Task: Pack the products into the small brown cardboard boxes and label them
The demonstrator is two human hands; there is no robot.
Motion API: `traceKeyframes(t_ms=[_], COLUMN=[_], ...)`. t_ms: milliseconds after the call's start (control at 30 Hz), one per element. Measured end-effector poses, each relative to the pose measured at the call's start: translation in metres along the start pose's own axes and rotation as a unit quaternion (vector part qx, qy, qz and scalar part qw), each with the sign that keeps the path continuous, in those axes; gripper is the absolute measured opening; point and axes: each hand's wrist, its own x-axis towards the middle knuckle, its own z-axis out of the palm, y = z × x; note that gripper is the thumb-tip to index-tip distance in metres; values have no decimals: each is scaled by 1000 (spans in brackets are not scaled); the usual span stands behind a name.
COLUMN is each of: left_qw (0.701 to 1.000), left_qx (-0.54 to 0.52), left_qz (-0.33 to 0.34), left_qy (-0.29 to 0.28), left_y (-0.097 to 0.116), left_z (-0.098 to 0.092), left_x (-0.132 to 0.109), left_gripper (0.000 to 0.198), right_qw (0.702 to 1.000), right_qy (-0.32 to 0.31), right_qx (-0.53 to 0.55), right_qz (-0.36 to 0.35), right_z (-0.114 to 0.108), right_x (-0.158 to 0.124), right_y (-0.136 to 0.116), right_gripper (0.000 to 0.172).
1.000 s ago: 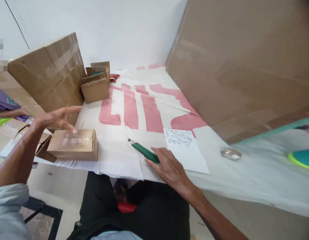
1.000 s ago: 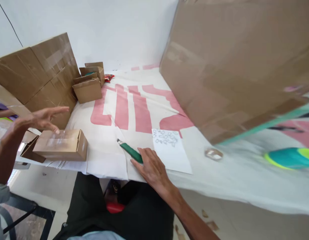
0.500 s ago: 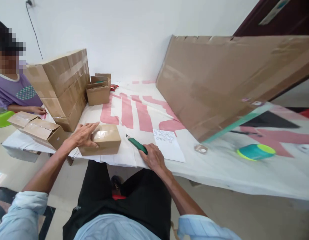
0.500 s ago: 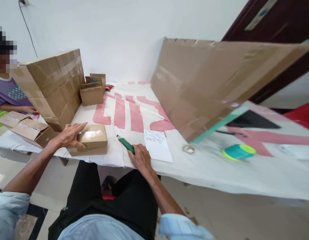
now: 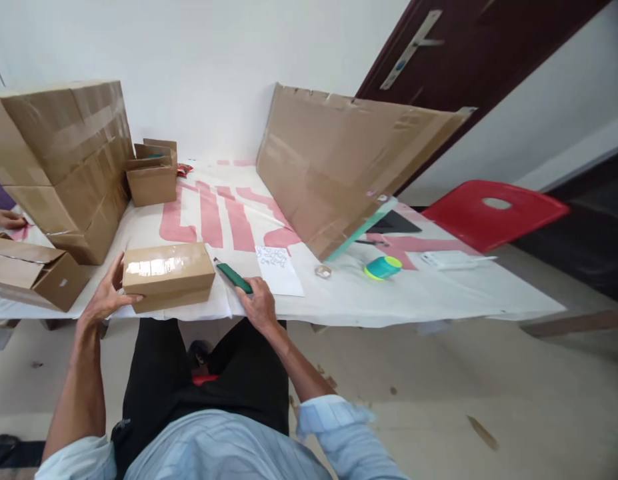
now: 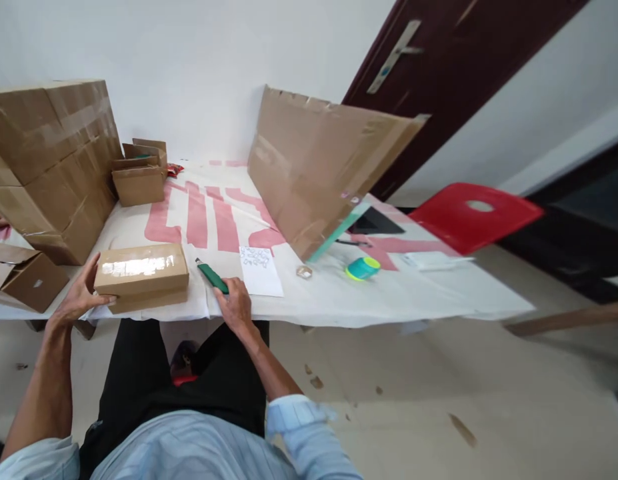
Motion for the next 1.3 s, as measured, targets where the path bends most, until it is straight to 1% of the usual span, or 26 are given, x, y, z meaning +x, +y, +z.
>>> traceKeyframes(t_ms=[67,167,233,333,400,500,600,667,733,800,867,933,1000,1067,1200,1300], left_qw=[999,996,994,992,991,989,987,987,987,987,986,985,985,984,980,979], left_qx=[-17,-42,-45,-36,-33,-38,-48,-53,-53,-53,-57,-65,-70,-74,-88,-96], left_qz=[4,4,1,-6,-12,-17,-20,-23,-26,-29,-29,-27,-25,-21,-13,-11], left_qy=[28,78,99,117,130,145,151,150,148,149,151,155,158,164,177,178], left_y=[-2,-3,-1,3,6,9,7,6,5,6,7,8,7,6,1,0], left_z=[7,9,8,5,5,7,10,11,12,12,13,13,14,14,15,15], left_x=[0,-5,-11,-19,-23,-25,-26,-26,-27,-27,-28,-28,-28,-28,-27,-27], left_gripper=[153,149,145,140,136,135,135,134,131,129,128,128,126,123,119,119], right_qw=[999,997,998,999,997,986,959,947,954,974,989,993,993,992,993,994], right_qy=[-29,-60,-49,-2,35,68,64,48,23,-11,-53,-92,-117,-124,-108,-96], right_qx=[-17,-40,-22,40,66,124,219,257,252,206,136,69,20,-8,-30,-36], right_qz=[-13,-26,-29,-22,8,89,168,187,161,98,31,-8,-24,-32,-37,-38], right_z=[5,9,8,-1,-9,-20,-26,-26,-25,-24,-23,-21,-19,-15,-8,-4], right_x=[-13,-30,-35,-37,-35,-32,-28,-26,-23,-19,-15,-10,-8,-8,-11,-10], right_y=[-11,-21,-22,-11,0,16,23,23,19,16,13,12,13,14,18,19], right_gripper=[24,30,32,32,34,37,42,43,40,33,28,24,20,20,23,18])
